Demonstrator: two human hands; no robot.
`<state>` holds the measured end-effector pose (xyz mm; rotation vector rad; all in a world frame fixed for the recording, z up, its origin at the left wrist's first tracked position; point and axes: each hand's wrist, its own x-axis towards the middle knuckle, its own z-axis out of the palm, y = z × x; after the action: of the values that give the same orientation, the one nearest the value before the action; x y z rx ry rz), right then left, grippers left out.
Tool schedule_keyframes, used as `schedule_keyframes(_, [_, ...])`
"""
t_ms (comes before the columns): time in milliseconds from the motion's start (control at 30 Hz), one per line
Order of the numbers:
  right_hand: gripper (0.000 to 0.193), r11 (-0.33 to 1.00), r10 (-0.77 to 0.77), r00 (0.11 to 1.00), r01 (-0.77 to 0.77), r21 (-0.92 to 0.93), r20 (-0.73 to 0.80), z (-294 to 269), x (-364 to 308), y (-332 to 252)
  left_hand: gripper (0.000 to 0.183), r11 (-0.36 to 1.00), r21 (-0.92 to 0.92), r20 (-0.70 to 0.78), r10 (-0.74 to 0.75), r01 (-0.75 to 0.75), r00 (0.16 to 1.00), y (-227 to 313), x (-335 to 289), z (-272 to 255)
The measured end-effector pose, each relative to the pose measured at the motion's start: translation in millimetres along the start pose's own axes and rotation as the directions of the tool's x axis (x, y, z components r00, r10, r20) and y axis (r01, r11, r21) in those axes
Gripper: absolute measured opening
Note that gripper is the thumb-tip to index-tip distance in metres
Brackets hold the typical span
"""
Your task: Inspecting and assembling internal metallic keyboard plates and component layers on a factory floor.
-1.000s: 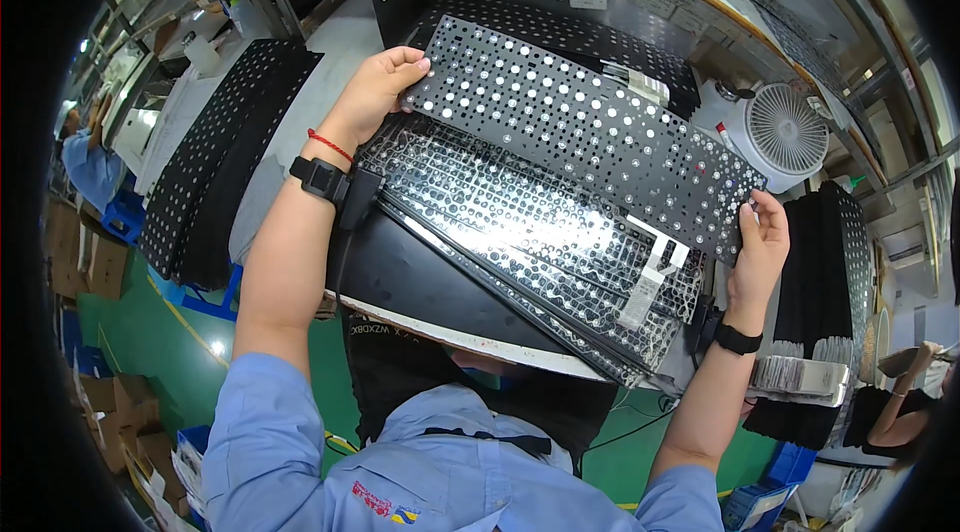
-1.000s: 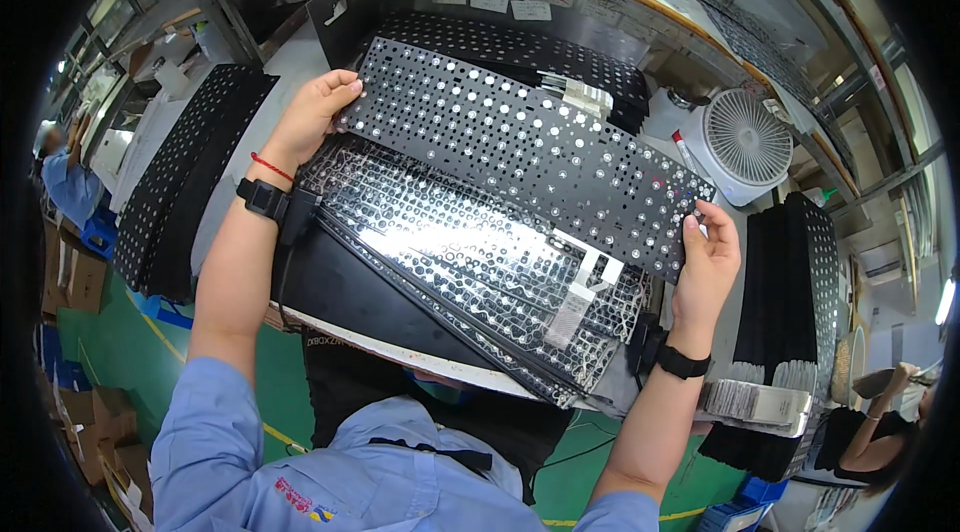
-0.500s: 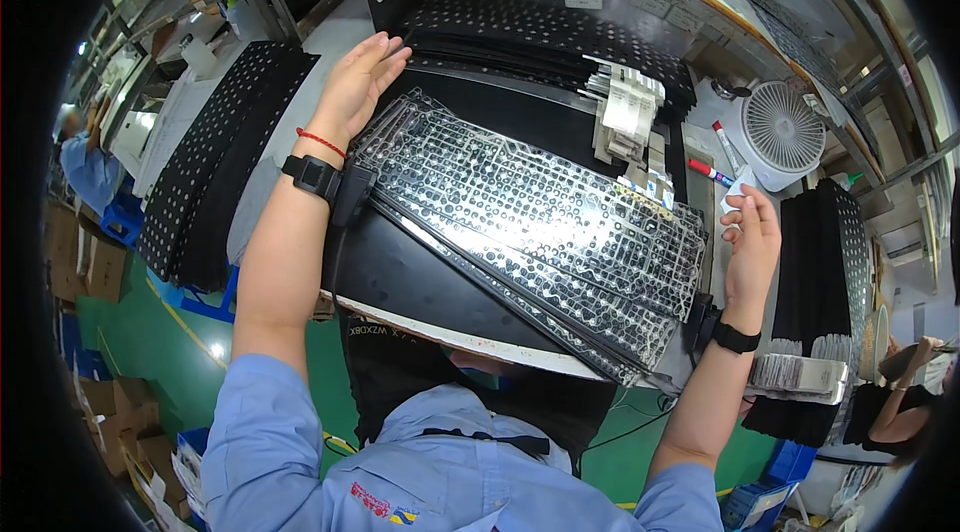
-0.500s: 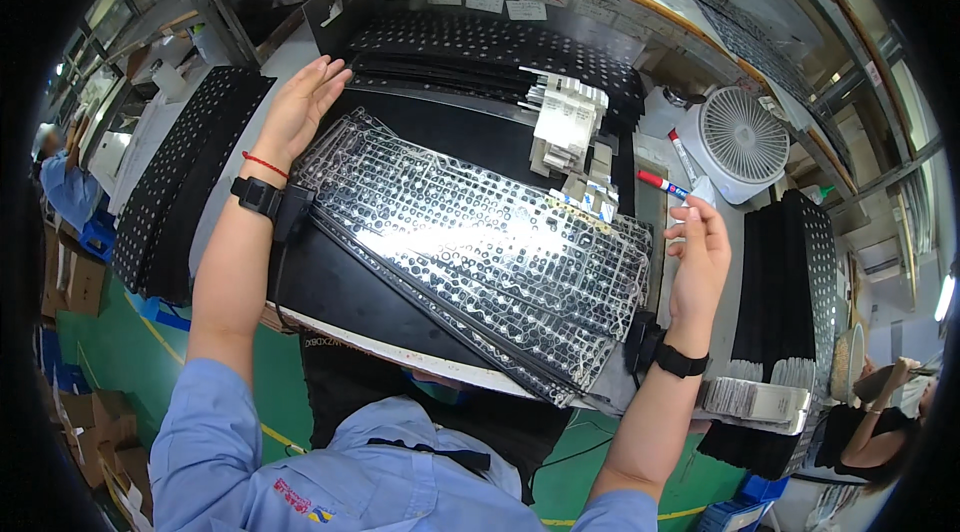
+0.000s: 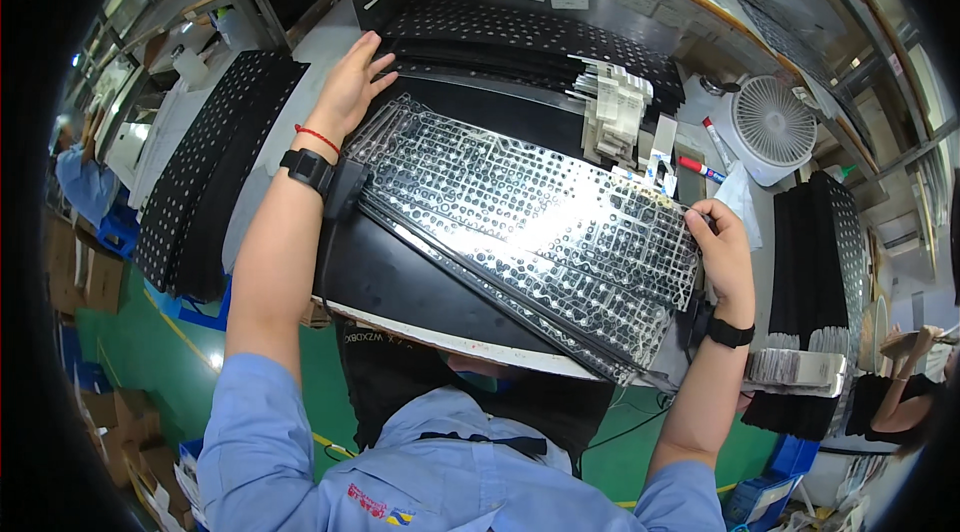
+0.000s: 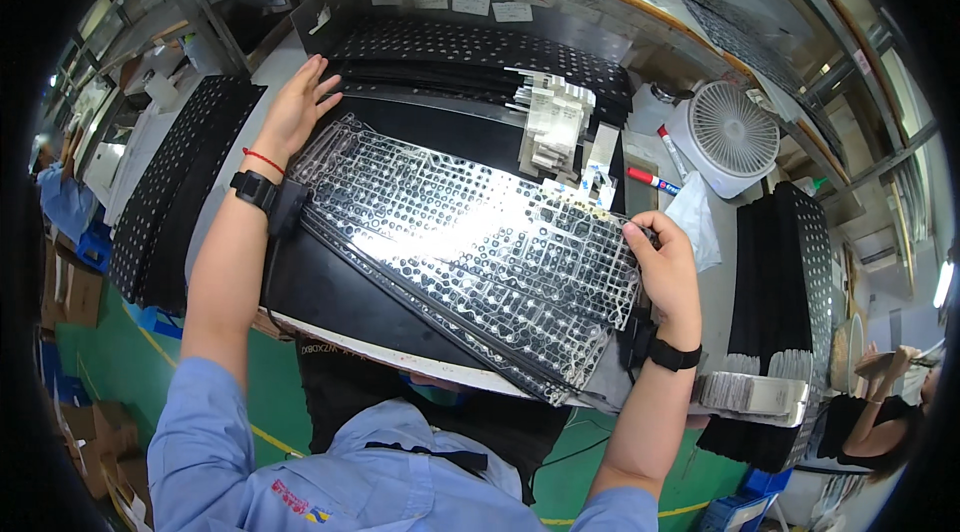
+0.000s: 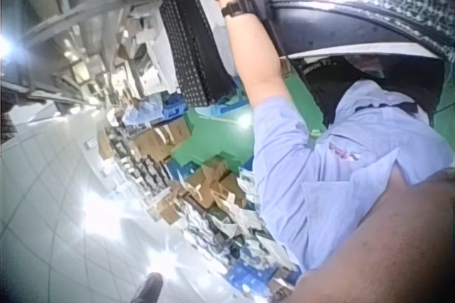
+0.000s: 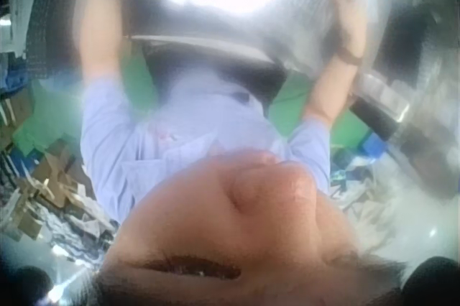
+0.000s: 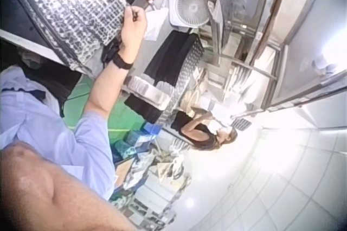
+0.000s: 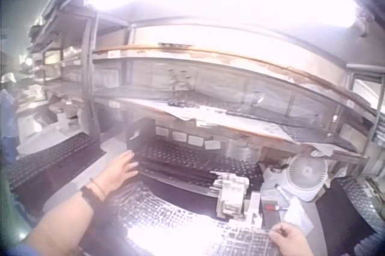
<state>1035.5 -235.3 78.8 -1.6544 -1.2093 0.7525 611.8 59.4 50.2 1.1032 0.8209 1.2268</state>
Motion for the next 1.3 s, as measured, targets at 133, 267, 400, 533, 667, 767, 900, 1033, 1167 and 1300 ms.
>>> schedule_keyframes(133, [0.010, 1.000, -0.009, 1.000, 0.009, -0.008, -0.007, -2.4, 0.3, 0.2, 0.072, 0.999, -0.007, 0.128, -0.036, 0.038, 0.991, -2.9, 9.5, 0.7])
schedule_keyframes(267, [0.010, 1.000, -0.016, 1.000, 0.016, -0.010, -0.009, -3.1, 0.5, 2.3, 0.070, 0.999, 0.042, 0.037, -0.024, 0.023, 0.999, -3.5, 8.4, 4.5])
schedule_keyframes(400, [0.010, 1.000, -0.027, 1.000, 0.026, -0.012, -0.012, -2.5, -0.1, 1.7, 0.067, 0.999, 0.050, 0.080, -0.013, 0.009, 0.997, -3.2, 15.5, -1.8])
schedule_keyframes(533, [0.010, 1.000, -0.001, 1.000, 0.002, 0.007, -0.017, -0.2, -1.0, -1.8, 0.064, 0.994, 0.105, 0.099, -0.013, 0.002, 0.995, -4.3, 16.3, -9.1])
schedule_keyframes(667, [0.009, 0.998, -0.066, 0.994, 0.065, -0.018, -0.082, -1.2, 1.1, 3.4, 0.059, 0.993, 0.121, 0.040, 0.009, -0.013, 0.999, -2.8, 12.4, -6.1])
schedule_keyframes(767, [0.008, 0.990, -0.099, 0.983, 0.113, 0.087, -0.156, -5.3, 3.4, 5.1, 0.053, 0.991, 0.128, 0.041, 0.018, -0.023, 0.999, 2.7, 7.4, -5.4])
schedule_keyframes(900, [0.009, 0.964, -0.122, 0.963, 0.173, 0.204, -0.239, -5.4, 4.9, 6.7, 0.045, 0.989, 0.106, 0.173, -0.120, 0.103, 0.978, 11.7, -11.5, 5.8])
schedule_keyframes(1033, [0.009, 0.957, -0.141, 0.961, 0.194, 0.216, -0.237, -12.5, 8.0, 16.0, 0.042, 0.969, 0.237, 0.257, -0.126, 0.064, 0.958, 15.4, -22.3, 17.4])
schedule_keyframes(1167, [0.010, 0.959, -0.104, 0.967, 0.160, 0.235, -0.235, -6.2, 7.5, 8.3, 0.026, 0.933, 0.338, 0.299, -0.231, 0.123, 0.926, 8.7, -21.7, 7.3])
schedule_keyframes(1300, [0.010, 0.965, -0.048, 0.977, 0.099, 0.243, -0.208, -8.3, 6.3, 9.9, 0.023, 0.960, 0.240, 0.251, -0.207, 0.147, 0.946, 9.4, -31.9, 27.3])
